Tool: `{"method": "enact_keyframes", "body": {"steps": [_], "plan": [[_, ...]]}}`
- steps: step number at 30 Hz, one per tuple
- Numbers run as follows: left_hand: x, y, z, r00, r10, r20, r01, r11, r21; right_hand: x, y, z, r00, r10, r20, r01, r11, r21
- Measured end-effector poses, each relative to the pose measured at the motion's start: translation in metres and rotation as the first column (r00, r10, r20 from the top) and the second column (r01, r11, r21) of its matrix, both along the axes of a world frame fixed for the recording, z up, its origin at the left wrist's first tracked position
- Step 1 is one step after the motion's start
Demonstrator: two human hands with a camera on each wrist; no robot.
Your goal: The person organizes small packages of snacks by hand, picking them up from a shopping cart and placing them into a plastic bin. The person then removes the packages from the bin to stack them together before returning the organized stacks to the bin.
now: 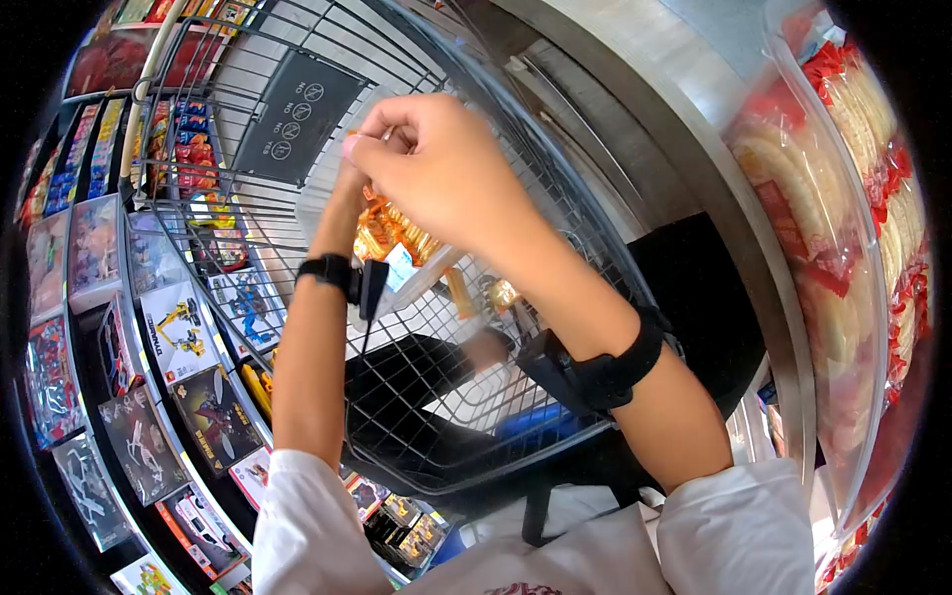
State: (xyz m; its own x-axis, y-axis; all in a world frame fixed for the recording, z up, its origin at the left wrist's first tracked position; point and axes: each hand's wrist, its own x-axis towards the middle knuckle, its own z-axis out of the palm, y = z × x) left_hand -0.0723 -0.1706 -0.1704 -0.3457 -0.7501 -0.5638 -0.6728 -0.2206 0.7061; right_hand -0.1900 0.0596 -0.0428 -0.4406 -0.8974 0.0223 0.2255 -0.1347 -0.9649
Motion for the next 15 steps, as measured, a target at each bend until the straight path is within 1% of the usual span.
{"method": "enact_keyframes", "body": {"steps": [1,2,3,5,7,9,11,13,14,15], "plan": [[-0.007,-0.003,0.007,0.972,0.186,-0.146,-0.173,0.980,0.098,-0.001,-0.002,-0.003,1.000,0.007,0.019,-0.007,1.000,-0.010],[-0.013,-0.007,0.015,0.962,0.213,-0.169,-0.187,0.969,0.158,-0.001,-0.002,-0.005,1.000,0.021,-0.010,-0.021,0.999,0.029],[-0.016,-0.011,0.013,0.978,0.156,-0.141,-0.129,0.975,0.182,-0.003,-0.001,-0.004,1.000,0.011,-0.020,-0.010,1.000,0.028],[-0.019,-0.012,0.002,0.995,0.012,-0.097,0.004,0.987,0.162,-0.004,0.002,-0.002,0.993,0.110,-0.033,-0.104,0.983,0.150],[-0.023,-0.010,-0.009,0.989,-0.140,-0.048,0.143,0.988,0.057,-0.002,0.006,0.003,0.996,0.091,-0.015,-0.088,0.984,0.152],[-0.025,-0.009,-0.017,0.964,-0.264,0.013,0.264,0.963,-0.043,-0.001,0.009,0.008,0.994,0.101,-0.035,-0.096,0.988,0.124],[-0.028,-0.010,-0.018,0.932,-0.358,0.061,0.362,0.929,-0.076,0.002,0.007,0.006,0.996,0.086,-0.001,-0.085,0.991,0.105],[-0.034,-0.007,-0.007,0.908,-0.411,0.076,0.414,0.910,-0.027,-0.001,0.008,0.007,0.991,0.134,0.009,-0.134,0.981,0.141],[-0.040,-0.003,-0.002,0.906,-0.417,0.075,0.420,0.907,-0.027,-0.002,0.008,0.006,0.992,0.128,0.009,-0.128,0.982,0.141],[-0.051,0.007,0.010,0.976,-0.218,0.016,0.211,0.956,0.206,-0.001,0.009,0.003,0.990,0.139,0.011,-0.139,0.982,0.124]]}}
